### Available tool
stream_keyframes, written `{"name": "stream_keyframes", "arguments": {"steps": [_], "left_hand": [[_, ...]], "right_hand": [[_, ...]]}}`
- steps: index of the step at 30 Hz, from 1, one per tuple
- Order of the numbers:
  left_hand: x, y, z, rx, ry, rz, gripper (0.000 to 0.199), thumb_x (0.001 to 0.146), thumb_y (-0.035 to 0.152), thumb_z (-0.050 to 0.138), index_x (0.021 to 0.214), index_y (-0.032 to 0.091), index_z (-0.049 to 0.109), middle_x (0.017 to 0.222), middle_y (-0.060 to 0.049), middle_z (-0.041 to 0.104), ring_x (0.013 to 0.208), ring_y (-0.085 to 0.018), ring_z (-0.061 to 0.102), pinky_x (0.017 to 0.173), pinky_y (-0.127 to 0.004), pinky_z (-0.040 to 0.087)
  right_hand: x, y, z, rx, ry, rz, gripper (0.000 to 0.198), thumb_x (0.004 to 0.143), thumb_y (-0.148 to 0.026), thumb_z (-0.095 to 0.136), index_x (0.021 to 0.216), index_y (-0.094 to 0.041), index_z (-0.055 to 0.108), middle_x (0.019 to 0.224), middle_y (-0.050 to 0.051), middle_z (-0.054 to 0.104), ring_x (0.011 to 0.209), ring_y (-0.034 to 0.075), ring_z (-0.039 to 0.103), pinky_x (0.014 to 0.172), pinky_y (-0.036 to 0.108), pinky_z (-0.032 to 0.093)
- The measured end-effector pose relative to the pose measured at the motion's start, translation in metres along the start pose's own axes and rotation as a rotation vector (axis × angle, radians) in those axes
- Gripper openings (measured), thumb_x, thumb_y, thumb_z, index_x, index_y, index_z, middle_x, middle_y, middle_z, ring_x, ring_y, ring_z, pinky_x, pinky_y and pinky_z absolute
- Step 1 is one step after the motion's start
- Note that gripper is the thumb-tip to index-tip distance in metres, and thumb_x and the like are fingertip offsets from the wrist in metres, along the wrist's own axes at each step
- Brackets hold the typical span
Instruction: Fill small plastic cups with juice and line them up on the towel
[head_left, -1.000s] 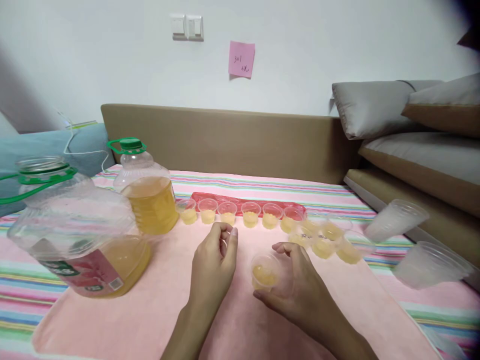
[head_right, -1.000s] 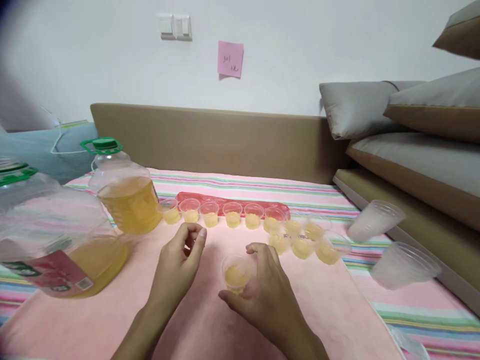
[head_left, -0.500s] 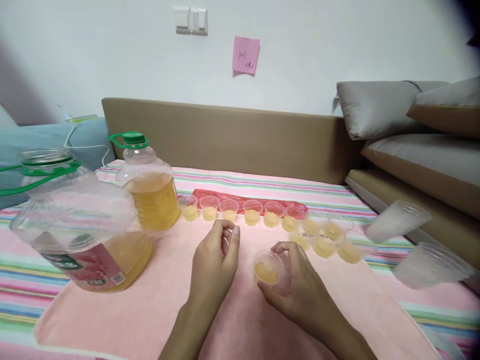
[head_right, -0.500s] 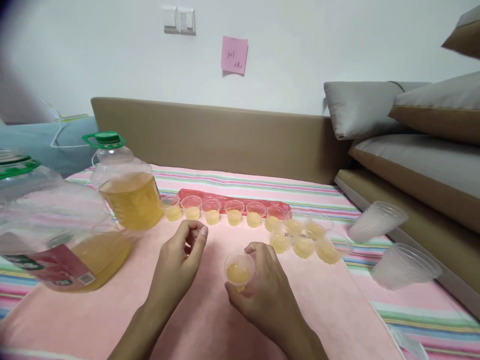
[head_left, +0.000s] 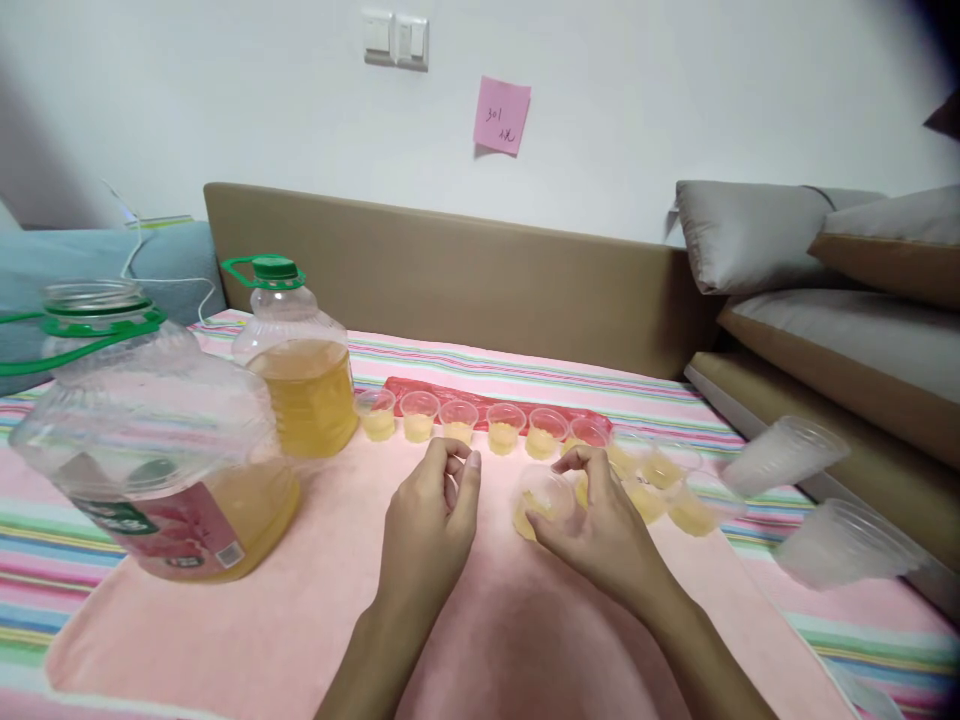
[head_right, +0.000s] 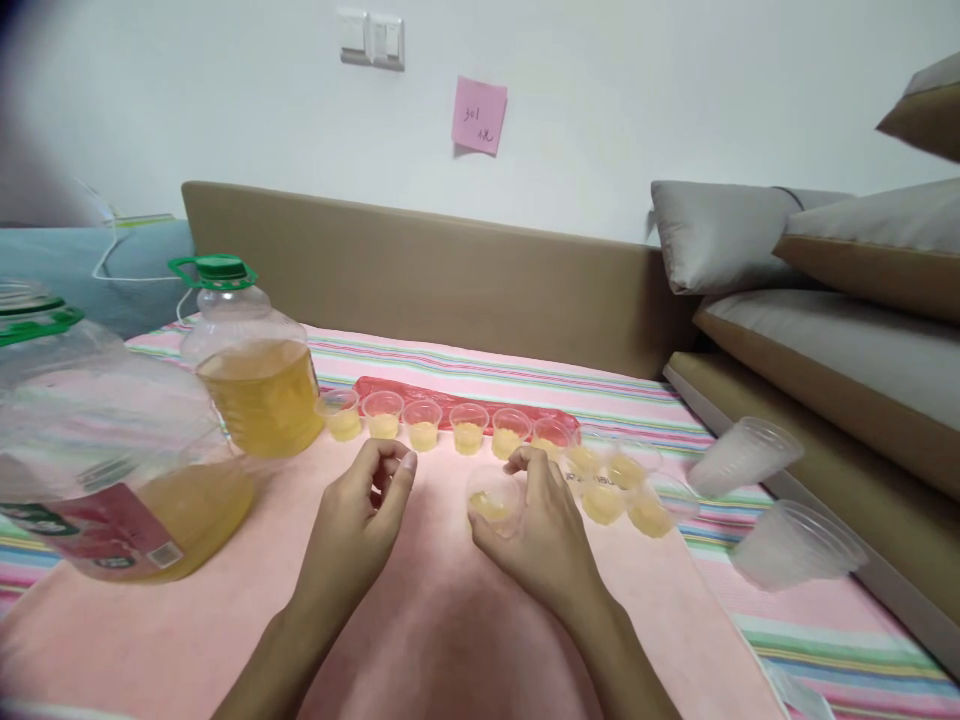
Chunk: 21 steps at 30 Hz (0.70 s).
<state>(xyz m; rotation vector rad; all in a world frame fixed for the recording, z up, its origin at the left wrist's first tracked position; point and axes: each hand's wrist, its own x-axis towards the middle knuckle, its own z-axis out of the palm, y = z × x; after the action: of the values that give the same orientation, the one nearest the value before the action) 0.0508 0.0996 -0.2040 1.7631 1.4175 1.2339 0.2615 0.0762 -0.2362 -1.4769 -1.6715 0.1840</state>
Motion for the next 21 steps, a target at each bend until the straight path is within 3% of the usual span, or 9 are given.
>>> {"name": "stream_keyframes", "arguments": {"steps": [4, 8, 21], "left_hand": [[0.0, -0.001, 0.0, -0.008, 0.006, -0.003, 0.023, 0.103, 0.046, 0.049, 0.096, 0.026, 0.058, 0.076, 0.004, 0.061, 0.067, -0.016, 0.055, 0.064, -0.029, 0.038], [-0.001, 0.0, 0.0, -0.016, 0.0, -0.003, 0.023, 0.102, 0.047, 0.05, 0.096, 0.026, 0.057, 0.075, 0.004, 0.061, 0.066, -0.016, 0.054, 0.063, -0.029, 0.038], [-0.004, 0.002, 0.005, -0.041, -0.007, 0.003, 0.022, 0.102, 0.045, 0.048, 0.095, 0.026, 0.058, 0.071, 0.004, 0.057, 0.061, -0.016, 0.052, 0.059, -0.028, 0.035]], "right_hand": [[0.011, 0.014, 0.006, -0.019, 0.077, -0.011, 0.058, 0.082, -0.055, 0.066, 0.124, -0.023, 0.045, 0.119, 0.01, 0.058, 0.112, 0.032, 0.055, 0.094, 0.047, 0.045], [0.02, 0.026, 0.01, -0.051, 0.14, -0.003, 0.064, 0.08, -0.059, 0.07, 0.126, -0.023, 0.044, 0.116, 0.009, 0.06, 0.109, 0.032, 0.057, 0.09, 0.047, 0.045], [0.031, 0.058, 0.008, -0.175, 0.146, -0.113, 0.069, 0.087, -0.071, 0.068, 0.126, -0.021, 0.043, 0.108, 0.009, 0.065, 0.105, 0.035, 0.061, 0.102, 0.053, 0.038]]}}
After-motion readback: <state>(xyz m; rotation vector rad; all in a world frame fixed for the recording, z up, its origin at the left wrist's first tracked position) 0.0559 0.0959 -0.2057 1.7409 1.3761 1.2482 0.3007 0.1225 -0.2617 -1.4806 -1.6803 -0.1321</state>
